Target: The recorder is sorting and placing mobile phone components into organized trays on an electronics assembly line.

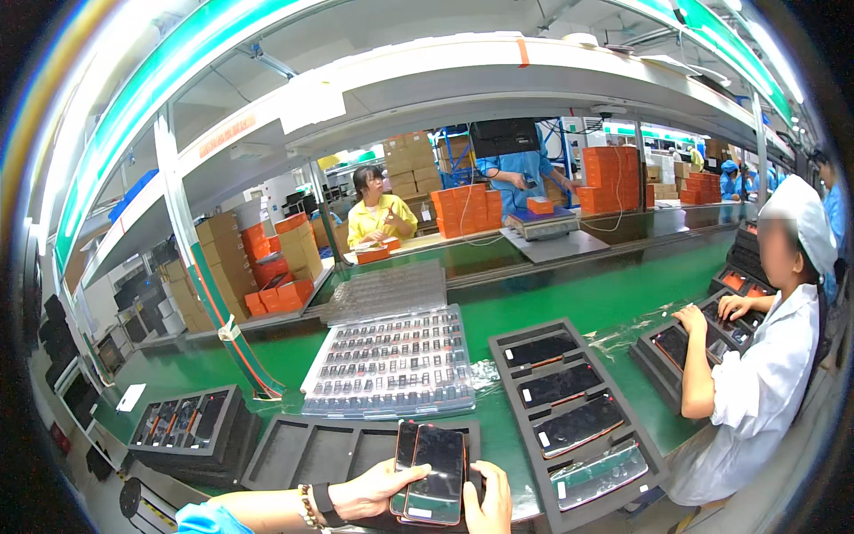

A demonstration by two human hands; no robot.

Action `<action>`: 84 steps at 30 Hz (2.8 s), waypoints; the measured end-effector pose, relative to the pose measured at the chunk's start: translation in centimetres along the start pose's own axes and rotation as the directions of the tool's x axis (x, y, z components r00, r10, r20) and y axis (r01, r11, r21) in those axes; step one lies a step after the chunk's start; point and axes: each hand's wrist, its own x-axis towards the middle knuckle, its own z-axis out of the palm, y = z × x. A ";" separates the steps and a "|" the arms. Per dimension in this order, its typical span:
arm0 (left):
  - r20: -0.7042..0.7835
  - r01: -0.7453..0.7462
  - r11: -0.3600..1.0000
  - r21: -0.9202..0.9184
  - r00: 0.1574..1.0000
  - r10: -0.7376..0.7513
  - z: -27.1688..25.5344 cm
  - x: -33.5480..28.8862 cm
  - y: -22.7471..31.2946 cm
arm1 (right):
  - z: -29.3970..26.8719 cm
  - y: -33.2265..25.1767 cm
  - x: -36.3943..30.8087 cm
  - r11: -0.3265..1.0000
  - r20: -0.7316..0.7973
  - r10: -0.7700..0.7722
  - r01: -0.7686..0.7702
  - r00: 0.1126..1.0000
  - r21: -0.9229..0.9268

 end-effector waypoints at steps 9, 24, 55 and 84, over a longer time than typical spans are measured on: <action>0.066 0.199 0.977 -0.078 0.979 -0.194 2.1 0.6 2.5 | -1.2 0.8 -0.8 0.986 0.043 -0.091 0.096 0.995 -0.138; 0.117 -0.300 0.751 0.588 0.950 0.288 -1.0 -2.5 3.3 | -3.3 -1.9 0.1 0.976 0.187 -0.111 0.143 0.976 -0.165; 0.626 -0.524 -0.361 0.771 0.518 0.583 -7.4 -5.3 6.7 | 8.9 -4.2 1.4 0.871 -0.043 0.245 -0.201 0.968 0.449; 0.351 -0.474 0.755 0.453 0.873 0.337 -11.6 -0.9 5.3 | 7.3 -2.4 1.8 0.932 0.081 0.253 -0.265 0.964 0.247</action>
